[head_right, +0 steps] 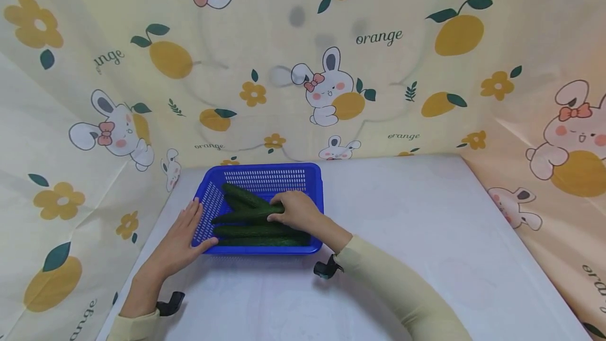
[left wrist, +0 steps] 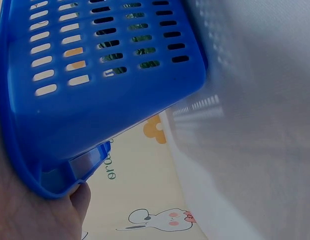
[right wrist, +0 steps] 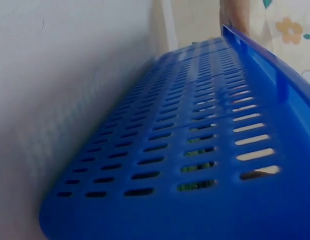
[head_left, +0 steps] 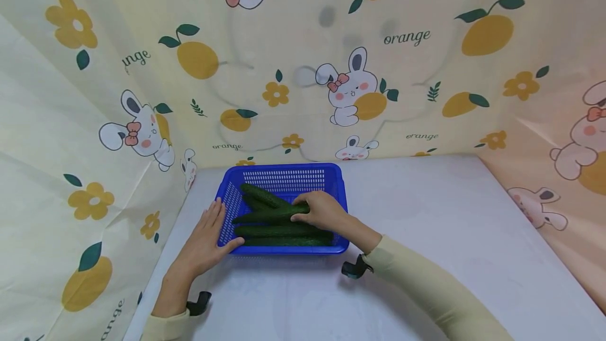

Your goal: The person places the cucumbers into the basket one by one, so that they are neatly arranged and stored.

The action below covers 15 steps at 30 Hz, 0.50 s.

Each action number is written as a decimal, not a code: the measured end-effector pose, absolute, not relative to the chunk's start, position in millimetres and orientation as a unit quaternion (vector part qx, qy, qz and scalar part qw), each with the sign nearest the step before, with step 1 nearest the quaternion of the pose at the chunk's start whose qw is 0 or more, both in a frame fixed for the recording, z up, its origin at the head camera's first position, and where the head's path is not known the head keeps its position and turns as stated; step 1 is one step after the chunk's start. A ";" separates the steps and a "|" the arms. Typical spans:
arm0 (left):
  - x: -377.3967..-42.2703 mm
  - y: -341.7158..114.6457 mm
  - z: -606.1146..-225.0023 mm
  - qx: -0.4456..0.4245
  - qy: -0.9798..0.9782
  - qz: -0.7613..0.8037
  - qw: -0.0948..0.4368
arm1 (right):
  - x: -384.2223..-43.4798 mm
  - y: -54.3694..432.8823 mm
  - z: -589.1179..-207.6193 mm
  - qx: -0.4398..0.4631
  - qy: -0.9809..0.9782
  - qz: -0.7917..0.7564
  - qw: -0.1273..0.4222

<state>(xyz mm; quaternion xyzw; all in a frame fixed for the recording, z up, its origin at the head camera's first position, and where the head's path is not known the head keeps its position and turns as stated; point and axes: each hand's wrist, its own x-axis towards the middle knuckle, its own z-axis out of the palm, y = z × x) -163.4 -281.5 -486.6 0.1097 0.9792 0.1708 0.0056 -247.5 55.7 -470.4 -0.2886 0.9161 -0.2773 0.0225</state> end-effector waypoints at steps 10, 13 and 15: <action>-165.5 -285.7 -486.6 0.107 0.980 0.168 0.009 | -245.2 66.6 -462.3 -0.296 0.893 -0.339 0.027; -164.6 -286.9 -486.8 0.107 0.980 0.168 0.008 | -241.9 75.6 -456.2 -0.290 0.890 -0.351 0.016; -163.8 -287.1 -486.3 0.107 0.979 0.171 0.006 | -239.9 82.7 -453.4 -0.287 0.889 -0.357 0.008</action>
